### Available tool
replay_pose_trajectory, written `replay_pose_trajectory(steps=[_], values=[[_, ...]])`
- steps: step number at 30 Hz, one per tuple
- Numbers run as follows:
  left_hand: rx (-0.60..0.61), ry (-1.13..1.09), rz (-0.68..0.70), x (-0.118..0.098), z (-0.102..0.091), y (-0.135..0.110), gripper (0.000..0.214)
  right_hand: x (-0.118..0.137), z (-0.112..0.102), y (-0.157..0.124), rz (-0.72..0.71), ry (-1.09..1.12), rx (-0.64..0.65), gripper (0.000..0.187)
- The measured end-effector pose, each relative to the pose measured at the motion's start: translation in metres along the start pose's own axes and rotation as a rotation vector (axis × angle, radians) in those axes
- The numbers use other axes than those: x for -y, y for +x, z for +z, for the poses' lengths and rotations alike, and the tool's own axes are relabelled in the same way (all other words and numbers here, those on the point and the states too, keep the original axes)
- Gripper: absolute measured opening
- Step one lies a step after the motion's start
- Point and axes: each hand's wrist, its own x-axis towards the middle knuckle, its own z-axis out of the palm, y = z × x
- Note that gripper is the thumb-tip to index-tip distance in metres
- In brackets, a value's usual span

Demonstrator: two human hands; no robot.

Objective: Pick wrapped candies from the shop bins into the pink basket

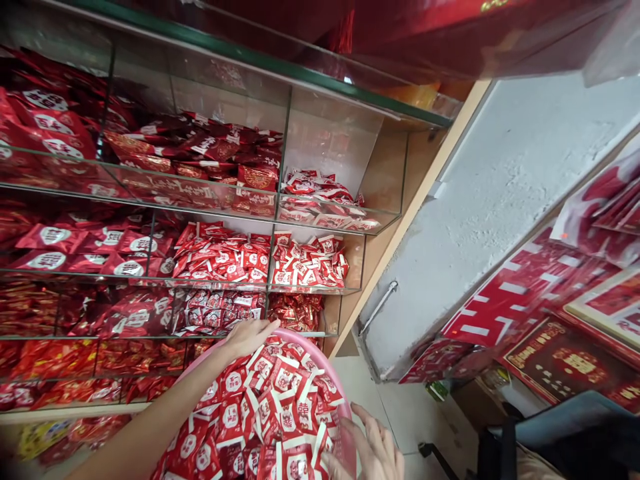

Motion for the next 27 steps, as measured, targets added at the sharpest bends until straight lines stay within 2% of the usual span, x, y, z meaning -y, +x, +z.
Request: replay_pose_trajectory(steps=[3,6,8,10,12,15,18,22,27], values=[[-0.003,-0.008,0.000,0.000,0.000,0.000,0.077,0.007,-0.032,0.036,-0.134,0.013,0.051,0.038],[-0.008,-0.006,-0.019,-0.001,0.000,-0.001,0.077,0.028,-0.063,0.083,-0.222,0.024,0.049,0.033],[-0.001,-0.012,-0.029,-0.002,0.000,-0.001,0.078,0.046,-0.077,0.118,-0.300,0.035,0.050,0.031],[0.004,-0.028,-0.028,-0.002,0.000,-0.001,0.077,0.062,-0.082,0.156,-0.399,0.031,0.056,0.031],[0.001,-0.039,-0.019,-0.001,0.000,-0.001,0.076,0.076,-0.078,0.196,-0.477,0.016,0.060,0.027],[-0.004,-0.034,-0.011,0.000,0.001,0.000,0.075,0.093,-0.063,0.247,-0.514,0.026,0.122,0.023],[-0.007,-0.018,-0.016,0.001,0.002,0.001,0.076,0.105,-0.045,0.278,-0.507,-0.006,0.192,0.021],[-0.011,-0.016,-0.027,0.000,0.001,0.001,0.076,0.116,-0.027,0.290,-0.450,-0.139,0.253,0.018],[-0.012,-0.025,-0.030,0.000,0.001,0.000,0.073,0.119,-0.019,0.287,-0.404,-0.157,0.233,0.016]])
